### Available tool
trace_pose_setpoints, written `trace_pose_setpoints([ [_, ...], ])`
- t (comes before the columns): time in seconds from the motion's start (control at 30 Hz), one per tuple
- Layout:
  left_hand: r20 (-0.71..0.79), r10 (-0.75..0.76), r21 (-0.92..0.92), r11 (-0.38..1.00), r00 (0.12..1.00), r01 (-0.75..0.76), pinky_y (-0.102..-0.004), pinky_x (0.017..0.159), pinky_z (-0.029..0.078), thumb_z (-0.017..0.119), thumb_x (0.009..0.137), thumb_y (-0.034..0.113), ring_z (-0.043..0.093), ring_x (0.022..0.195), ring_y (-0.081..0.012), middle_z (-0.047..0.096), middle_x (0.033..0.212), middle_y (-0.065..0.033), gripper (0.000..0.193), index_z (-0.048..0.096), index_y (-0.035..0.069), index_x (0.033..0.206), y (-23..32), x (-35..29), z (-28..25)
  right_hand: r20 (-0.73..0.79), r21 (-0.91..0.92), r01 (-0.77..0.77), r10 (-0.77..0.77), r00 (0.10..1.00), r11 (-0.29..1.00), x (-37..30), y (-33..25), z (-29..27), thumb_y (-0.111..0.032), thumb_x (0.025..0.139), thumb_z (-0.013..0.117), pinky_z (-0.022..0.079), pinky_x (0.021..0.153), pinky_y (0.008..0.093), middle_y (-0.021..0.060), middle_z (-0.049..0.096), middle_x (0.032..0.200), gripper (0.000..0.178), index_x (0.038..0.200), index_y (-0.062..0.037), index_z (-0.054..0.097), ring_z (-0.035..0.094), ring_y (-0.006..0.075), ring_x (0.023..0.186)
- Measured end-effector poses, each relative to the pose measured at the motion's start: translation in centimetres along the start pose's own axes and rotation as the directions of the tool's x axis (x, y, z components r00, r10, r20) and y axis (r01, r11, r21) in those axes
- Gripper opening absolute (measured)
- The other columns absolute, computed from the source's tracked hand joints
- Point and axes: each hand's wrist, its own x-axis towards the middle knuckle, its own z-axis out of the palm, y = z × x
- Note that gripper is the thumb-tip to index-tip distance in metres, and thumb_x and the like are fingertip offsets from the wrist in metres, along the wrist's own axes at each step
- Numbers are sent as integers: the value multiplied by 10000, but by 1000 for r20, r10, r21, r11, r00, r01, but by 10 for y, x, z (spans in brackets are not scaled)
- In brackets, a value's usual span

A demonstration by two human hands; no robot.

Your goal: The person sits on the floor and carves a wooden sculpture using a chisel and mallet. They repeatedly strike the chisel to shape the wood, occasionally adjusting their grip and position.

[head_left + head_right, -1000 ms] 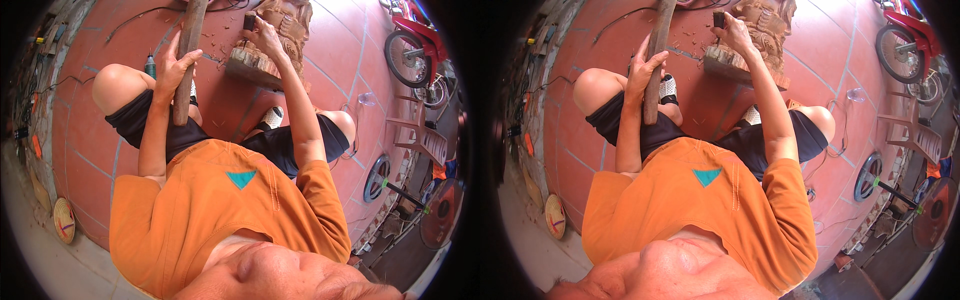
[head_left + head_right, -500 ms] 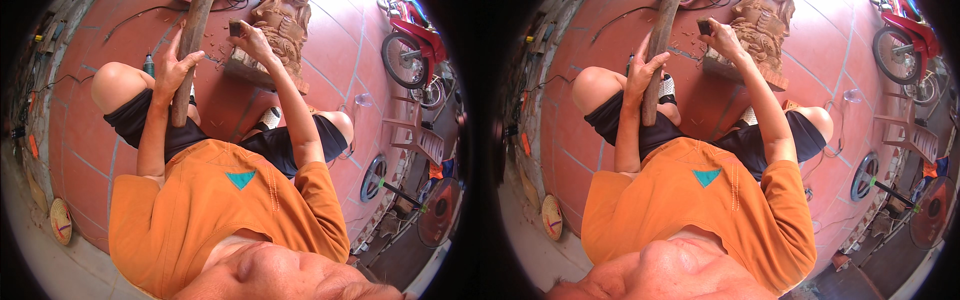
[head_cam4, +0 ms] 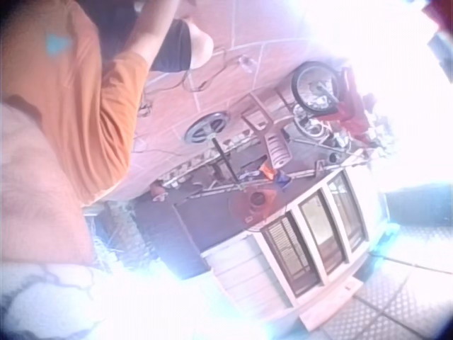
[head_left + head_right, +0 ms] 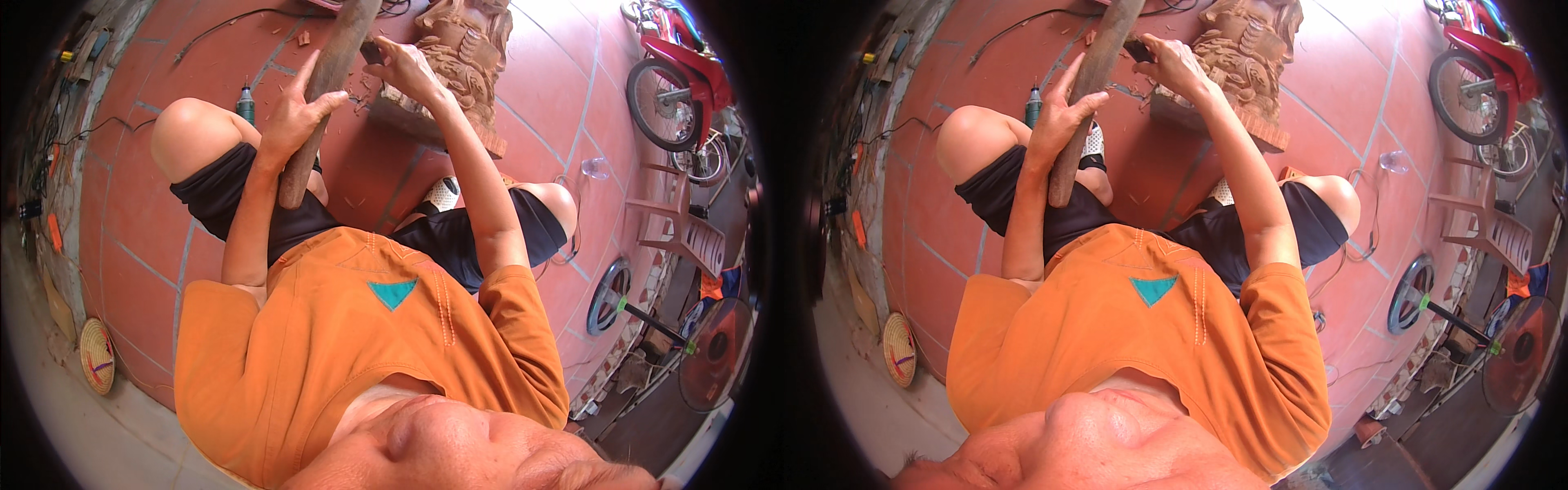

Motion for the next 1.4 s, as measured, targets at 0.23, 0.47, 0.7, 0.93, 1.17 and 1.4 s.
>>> trace_pose_setpoints([
  [0.23,-156,1,-117,993,988,-19,-263,602,508,773,900,241,613,681,-108,689,893,-60,850,341,17,1597,25,-4,0,15,-11,-31,31,999,999,0,0,3,-346,810,845,562,767,440,191,733,914,584,1271,-43,651,721,367,828],
  [0.47,83,-151,-30,988,985,154,-243,711,522,767,925,216,635,807,-103,688,1038,-75,815,351,19,1597,4,-4,0,-74,39,-37,40,996,999,-5,30,-2,-289,814,840,570,738,426,170,726,862,457,1190,-93,670,723,346,801],
  [0.7,20,-80,-147,986,997,82,-229,536,503,771,928,222,611,696,-80,671,989,-58,805,361,25,1591,5,-2,-8,-110,337,-164,212,971,927,-14,58,-4,-290,813,835,577,749,376,115,755,868,376,1055,-29,713,745,198,780],
  [0.93,5,-67,-78,995,998,67,-237,554,508,780,920,237,604,672,-85,662,930,-47,815,366,20,1588,16,-4,-3,-182,259,-187,238,954,948,-28,44,-3,-260,829,831,570,774,355,109,769,901,348,1076,-42,720,737,185,807],
  [1.17,22,-52,-84,995,998,54,-241,577,510,783,919,258,613,720,-88,664,994,-52,823,366,45,1596,18,-5,1,-162,501,-215,335,928,838,-39,40,-2,-166,863,827,557,755,300,60,777,988,289,1089,-26,713,697,104,797],
  [1.4,47,-64,-74,995,997,68,-256,614,521,778,908,266,618,722,-89,689,992,-68,831,365,36,1592,22,-4,1,-225,554,-170,343,912,815,-47,34,12,-158,846,845,546,708,291,73,766,875,268,1026,-16,705,688,110,761],
])
